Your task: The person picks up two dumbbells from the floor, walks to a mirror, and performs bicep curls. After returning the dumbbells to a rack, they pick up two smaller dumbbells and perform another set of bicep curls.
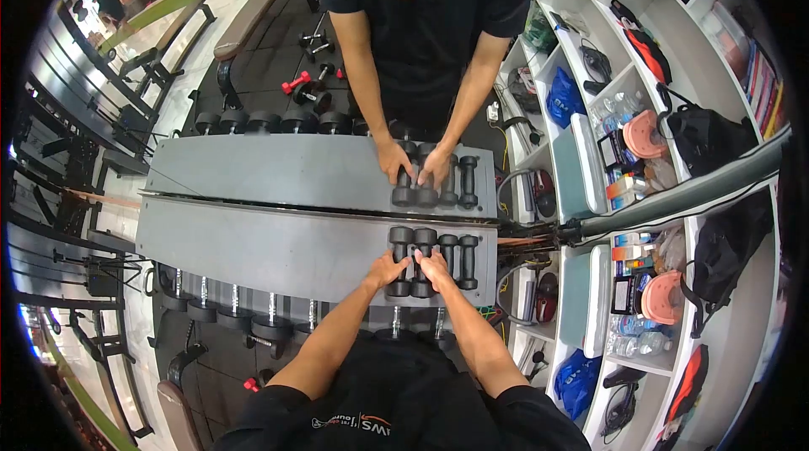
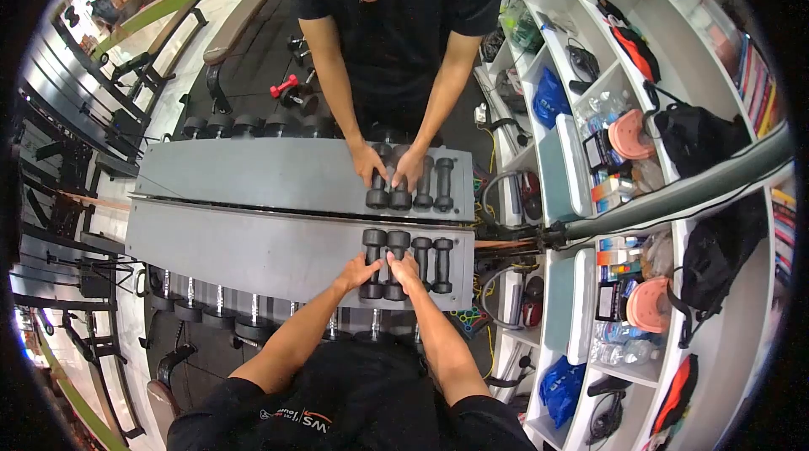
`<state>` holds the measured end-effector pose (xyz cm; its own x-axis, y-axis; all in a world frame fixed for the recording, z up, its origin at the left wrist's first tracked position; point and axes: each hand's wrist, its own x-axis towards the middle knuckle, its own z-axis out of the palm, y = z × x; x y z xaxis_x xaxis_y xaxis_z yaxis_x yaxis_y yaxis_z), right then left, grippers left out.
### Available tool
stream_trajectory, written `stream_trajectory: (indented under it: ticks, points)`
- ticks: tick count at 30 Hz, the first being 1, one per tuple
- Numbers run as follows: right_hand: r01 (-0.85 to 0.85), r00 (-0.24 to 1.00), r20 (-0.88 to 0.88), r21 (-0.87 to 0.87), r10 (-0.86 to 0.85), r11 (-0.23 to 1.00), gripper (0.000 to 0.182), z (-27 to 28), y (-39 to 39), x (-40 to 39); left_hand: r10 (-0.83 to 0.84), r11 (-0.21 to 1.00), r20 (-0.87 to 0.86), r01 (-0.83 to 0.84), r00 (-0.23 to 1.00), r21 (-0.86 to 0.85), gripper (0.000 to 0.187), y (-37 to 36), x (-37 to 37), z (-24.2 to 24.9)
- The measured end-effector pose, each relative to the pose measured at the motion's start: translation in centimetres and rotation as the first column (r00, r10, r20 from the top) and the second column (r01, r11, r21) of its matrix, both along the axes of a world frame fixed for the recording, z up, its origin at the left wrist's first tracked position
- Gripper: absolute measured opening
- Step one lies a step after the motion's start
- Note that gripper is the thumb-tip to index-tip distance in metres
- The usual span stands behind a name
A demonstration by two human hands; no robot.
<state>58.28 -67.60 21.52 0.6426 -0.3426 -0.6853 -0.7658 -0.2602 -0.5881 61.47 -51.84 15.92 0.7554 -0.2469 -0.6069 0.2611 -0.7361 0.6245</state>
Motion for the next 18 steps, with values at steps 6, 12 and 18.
stream_trajectory:
  ticks: [6,12,18]
  points:
    - [-0.141,0.989,-0.057,-0.163,0.133,0.976,0.084,-0.8,-0.2,0.2,0.007,1.0,0.014,-0.007,1.0,-0.004,0.088,-0.1,-0.1,-0.5]
    - [-0.248,0.969,-0.092,-0.36,0.231,0.899,0.064,-0.6,-0.2,0.9,0.028,0.998,0.005,-0.028,1.0,0.063,0.081,-1.3,-0.3,-0.2]
    - [-0.29,0.952,-0.017,-0.367,0.306,0.884,0.052,0.8,-2.3,0.4,0.037,0.997,-0.013,-0.036,0.999,0.066,0.078,-1.6,-0.7,0.7]
